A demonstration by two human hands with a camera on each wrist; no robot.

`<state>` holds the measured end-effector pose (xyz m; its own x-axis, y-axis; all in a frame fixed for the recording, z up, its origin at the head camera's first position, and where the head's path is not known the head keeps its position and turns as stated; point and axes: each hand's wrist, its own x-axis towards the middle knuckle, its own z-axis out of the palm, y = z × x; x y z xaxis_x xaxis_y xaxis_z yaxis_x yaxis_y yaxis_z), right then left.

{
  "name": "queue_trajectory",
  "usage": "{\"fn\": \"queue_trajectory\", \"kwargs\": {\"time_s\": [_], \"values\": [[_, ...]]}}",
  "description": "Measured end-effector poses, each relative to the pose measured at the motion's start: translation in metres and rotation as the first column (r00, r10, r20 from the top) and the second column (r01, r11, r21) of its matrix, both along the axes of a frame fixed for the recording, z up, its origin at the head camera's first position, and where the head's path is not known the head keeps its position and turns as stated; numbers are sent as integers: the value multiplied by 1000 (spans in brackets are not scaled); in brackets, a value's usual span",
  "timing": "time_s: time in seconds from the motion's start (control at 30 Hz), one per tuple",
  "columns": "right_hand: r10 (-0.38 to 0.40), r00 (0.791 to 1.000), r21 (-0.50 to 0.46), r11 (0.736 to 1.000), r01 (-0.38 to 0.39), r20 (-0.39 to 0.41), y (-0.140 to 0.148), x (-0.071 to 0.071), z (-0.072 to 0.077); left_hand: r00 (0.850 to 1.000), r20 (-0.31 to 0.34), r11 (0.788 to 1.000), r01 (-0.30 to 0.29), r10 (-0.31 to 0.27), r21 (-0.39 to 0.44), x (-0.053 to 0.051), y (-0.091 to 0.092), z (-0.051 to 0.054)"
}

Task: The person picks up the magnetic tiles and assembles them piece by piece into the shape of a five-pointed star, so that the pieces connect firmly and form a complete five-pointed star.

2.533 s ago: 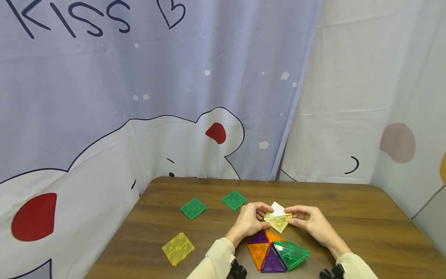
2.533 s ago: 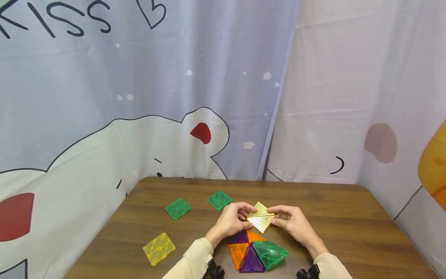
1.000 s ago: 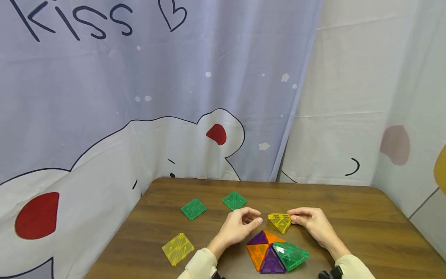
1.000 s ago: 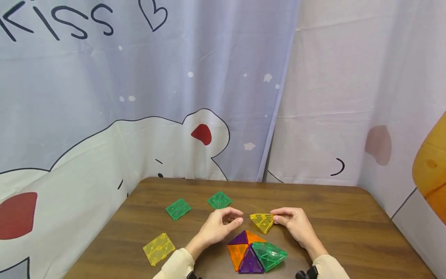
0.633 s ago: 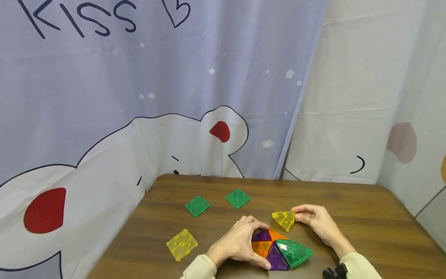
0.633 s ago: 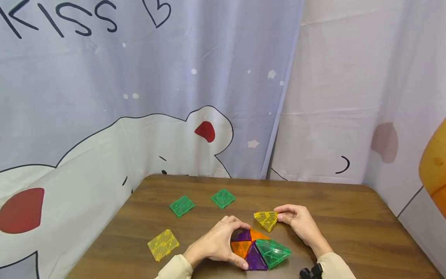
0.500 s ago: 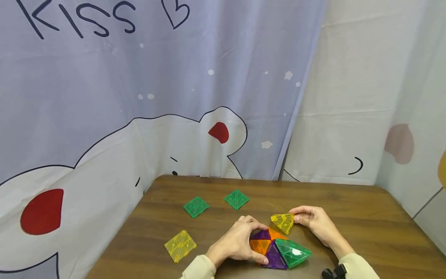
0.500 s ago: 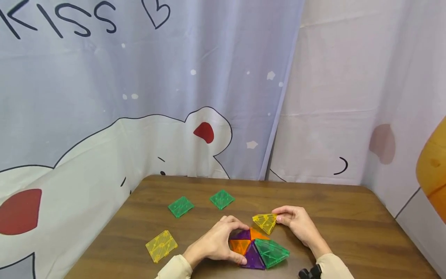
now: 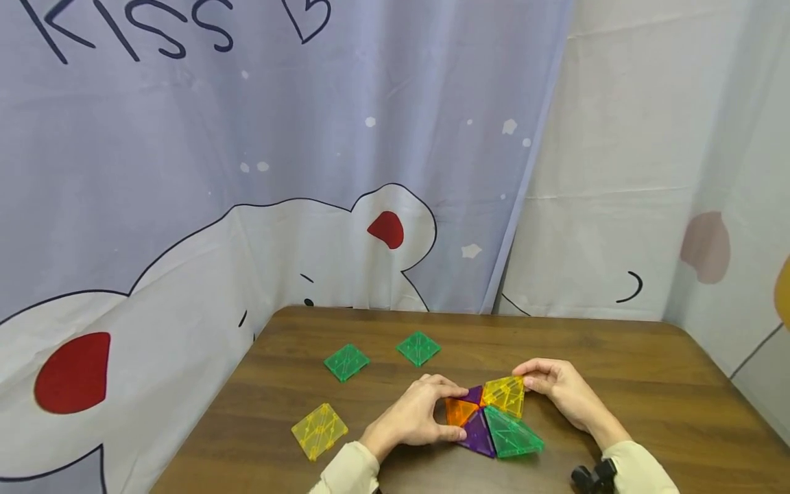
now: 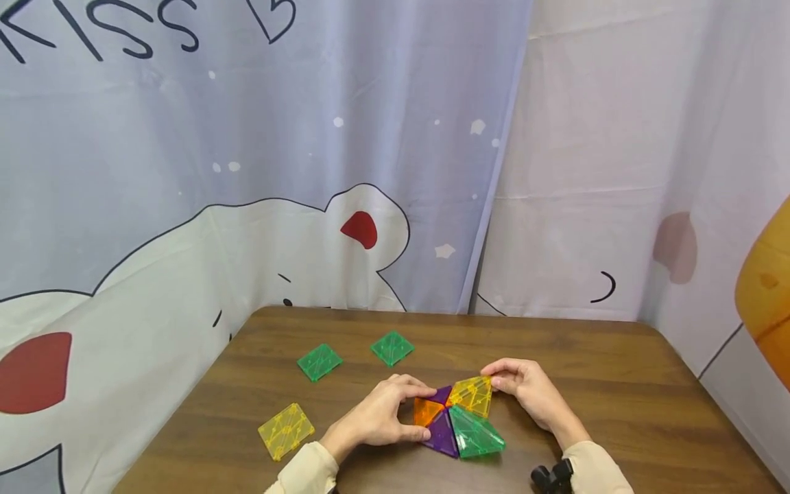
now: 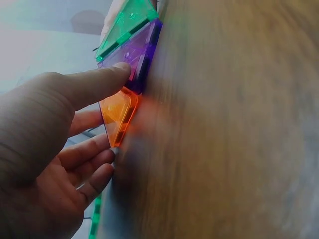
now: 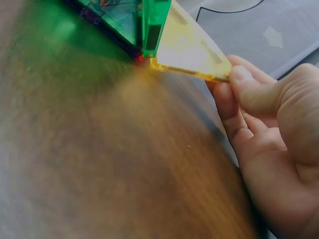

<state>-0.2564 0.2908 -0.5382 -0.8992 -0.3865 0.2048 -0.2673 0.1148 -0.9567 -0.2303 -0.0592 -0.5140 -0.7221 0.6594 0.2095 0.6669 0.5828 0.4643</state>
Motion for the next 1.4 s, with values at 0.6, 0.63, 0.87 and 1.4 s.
{"fn": "queue_trajectory", "kwargs": {"time_s": [0.6,0.63,0.87,1.4], "values": [[-8,1000,15,1000,8,2,-5,3,1,998,59,999,1,-4,52,-3,-3,2],[-28,1000,26,999,28,3,-6,3,1,998,61,997,-8,3,72,-5,-4,3],[-137,990,26,990,137,14,-10,2,3,955,-36,937,-281,295,207,-27,-12,0],[-152,986,-134,978,159,62,-8,-10,0,907,-14,898,-415,422,147,-54,-3,-2]]}}
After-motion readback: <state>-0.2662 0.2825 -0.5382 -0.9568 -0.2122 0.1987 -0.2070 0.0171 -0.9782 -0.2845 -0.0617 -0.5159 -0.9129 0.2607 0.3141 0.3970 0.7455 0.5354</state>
